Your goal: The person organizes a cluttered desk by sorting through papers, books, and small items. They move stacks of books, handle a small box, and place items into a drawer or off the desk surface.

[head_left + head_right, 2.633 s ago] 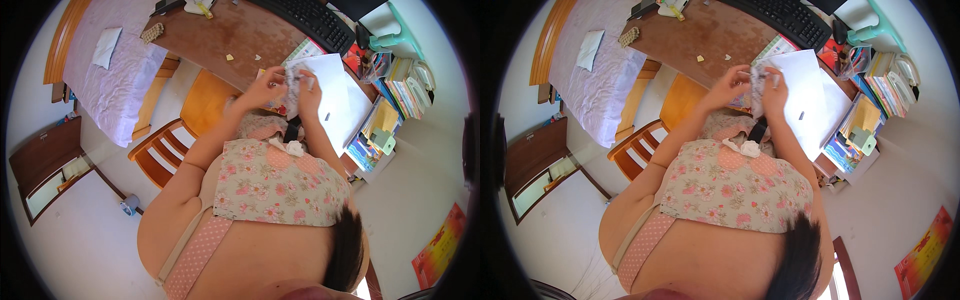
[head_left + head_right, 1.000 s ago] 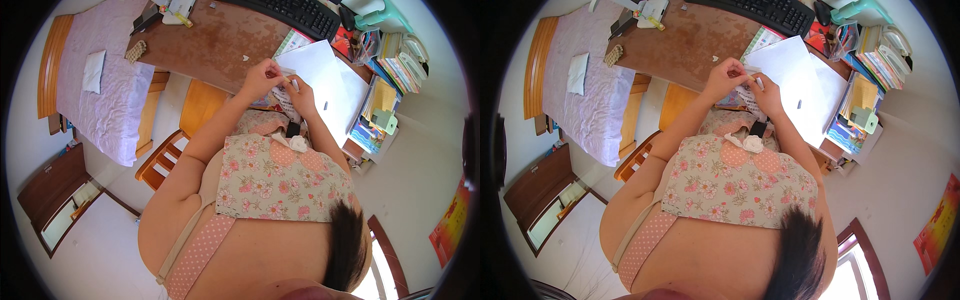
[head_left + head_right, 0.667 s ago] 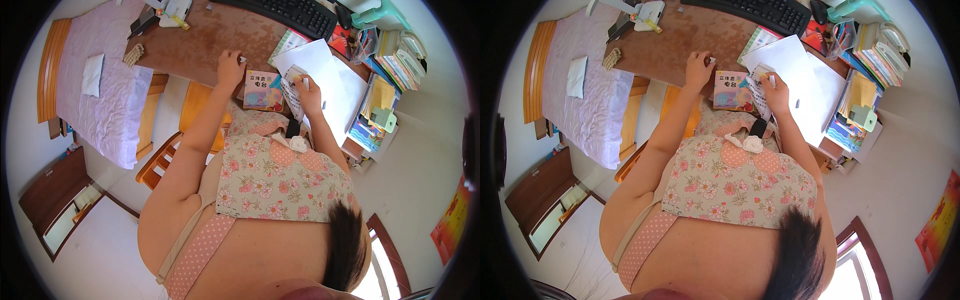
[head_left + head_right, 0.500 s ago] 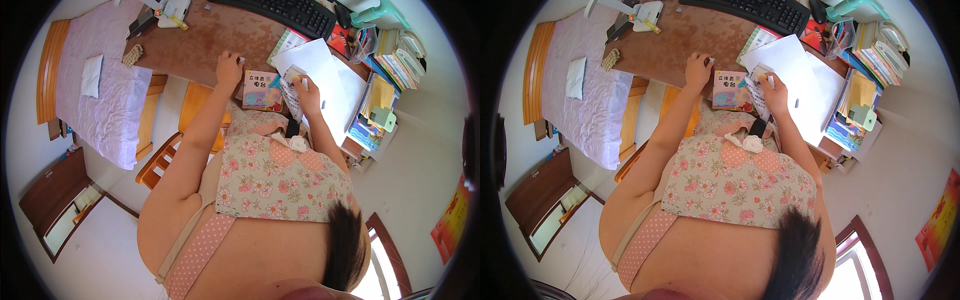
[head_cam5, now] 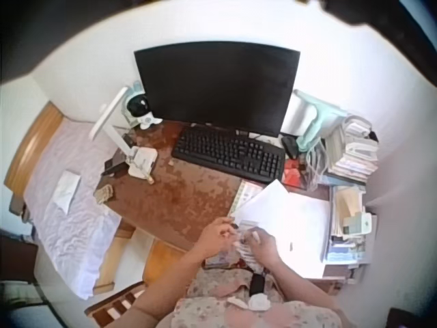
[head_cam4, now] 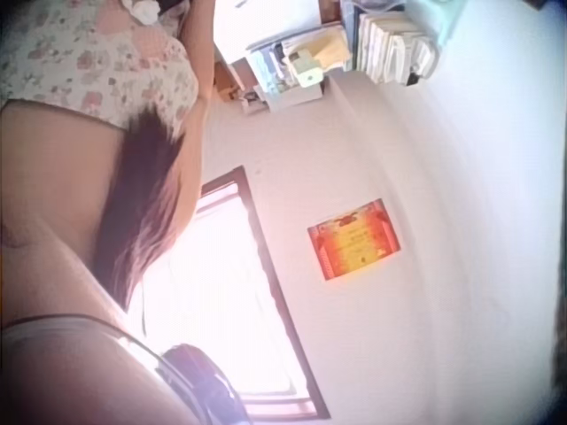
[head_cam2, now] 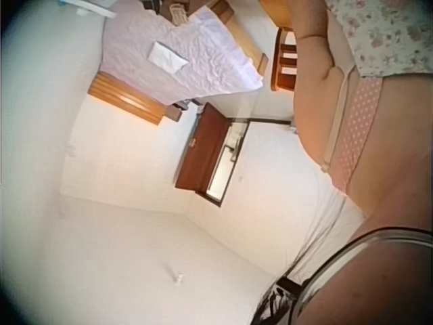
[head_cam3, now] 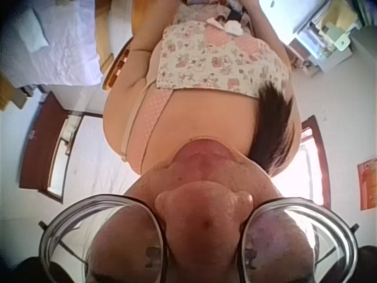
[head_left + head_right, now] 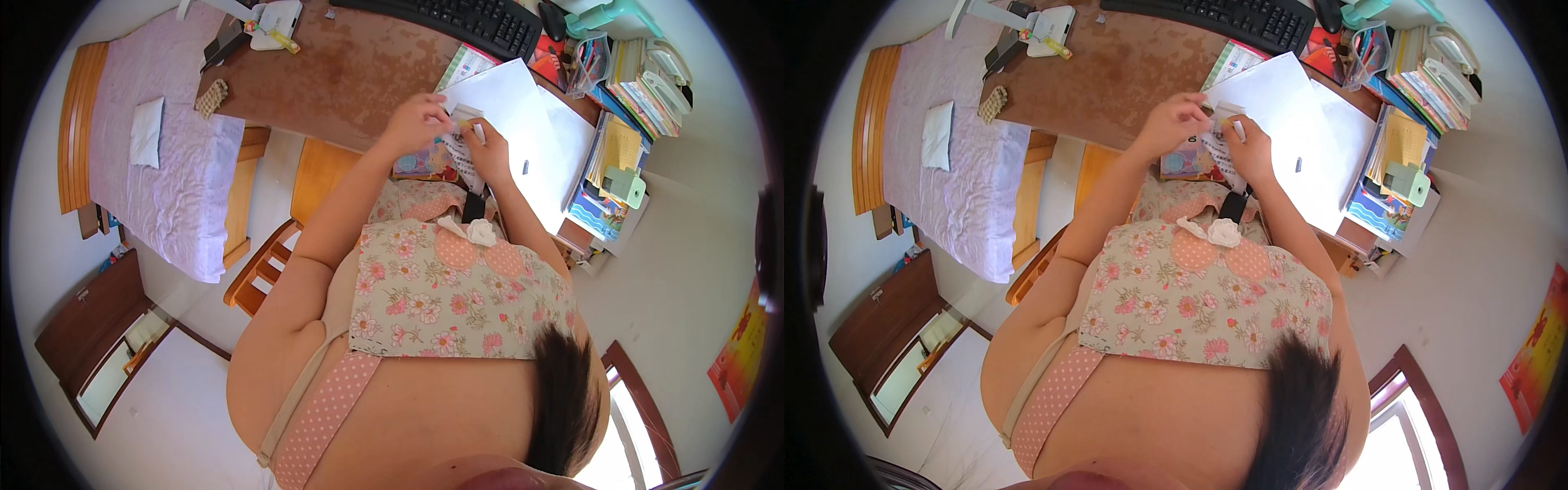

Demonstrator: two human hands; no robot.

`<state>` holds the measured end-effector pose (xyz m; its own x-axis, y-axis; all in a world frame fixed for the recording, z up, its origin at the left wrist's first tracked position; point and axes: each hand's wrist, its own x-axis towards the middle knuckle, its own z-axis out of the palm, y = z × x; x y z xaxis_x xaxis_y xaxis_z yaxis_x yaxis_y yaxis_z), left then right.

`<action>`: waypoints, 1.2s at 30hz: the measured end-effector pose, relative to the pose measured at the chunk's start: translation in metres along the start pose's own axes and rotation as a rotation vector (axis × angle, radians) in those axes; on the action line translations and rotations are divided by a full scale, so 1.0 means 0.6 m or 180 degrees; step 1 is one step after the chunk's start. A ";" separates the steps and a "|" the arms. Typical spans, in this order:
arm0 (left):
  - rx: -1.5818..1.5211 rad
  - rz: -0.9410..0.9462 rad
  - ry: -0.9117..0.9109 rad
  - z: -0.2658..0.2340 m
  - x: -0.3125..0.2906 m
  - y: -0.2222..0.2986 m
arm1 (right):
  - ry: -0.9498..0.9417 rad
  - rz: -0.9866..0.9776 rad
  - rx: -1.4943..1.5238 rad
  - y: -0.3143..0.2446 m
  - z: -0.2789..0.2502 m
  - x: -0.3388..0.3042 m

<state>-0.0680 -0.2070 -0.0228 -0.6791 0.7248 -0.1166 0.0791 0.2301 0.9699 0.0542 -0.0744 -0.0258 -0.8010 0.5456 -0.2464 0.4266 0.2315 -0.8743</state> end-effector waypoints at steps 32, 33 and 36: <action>0.3097 -0.0999 0.1333 -0.316 0.287 -0.141 | 0.0598 0.0453 0.0364 0.027 -0.042 -0.032; 0.3073 -0.0911 0.1332 -0.311 0.289 -0.142 | 0.0618 0.0515 0.0473 0.024 -0.043 -0.034; 0.3029 -0.0651 0.1378 -0.306 0.304 -0.155 | 0.0620 0.0680 0.0222 0.012 -0.044 -0.037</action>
<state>-0.3333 -0.2156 -0.0950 -0.9309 0.3653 0.0090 0.3447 0.8699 0.3527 0.0862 -0.0634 -0.0153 -0.5975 0.7219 -0.3490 0.5418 0.0426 -0.8394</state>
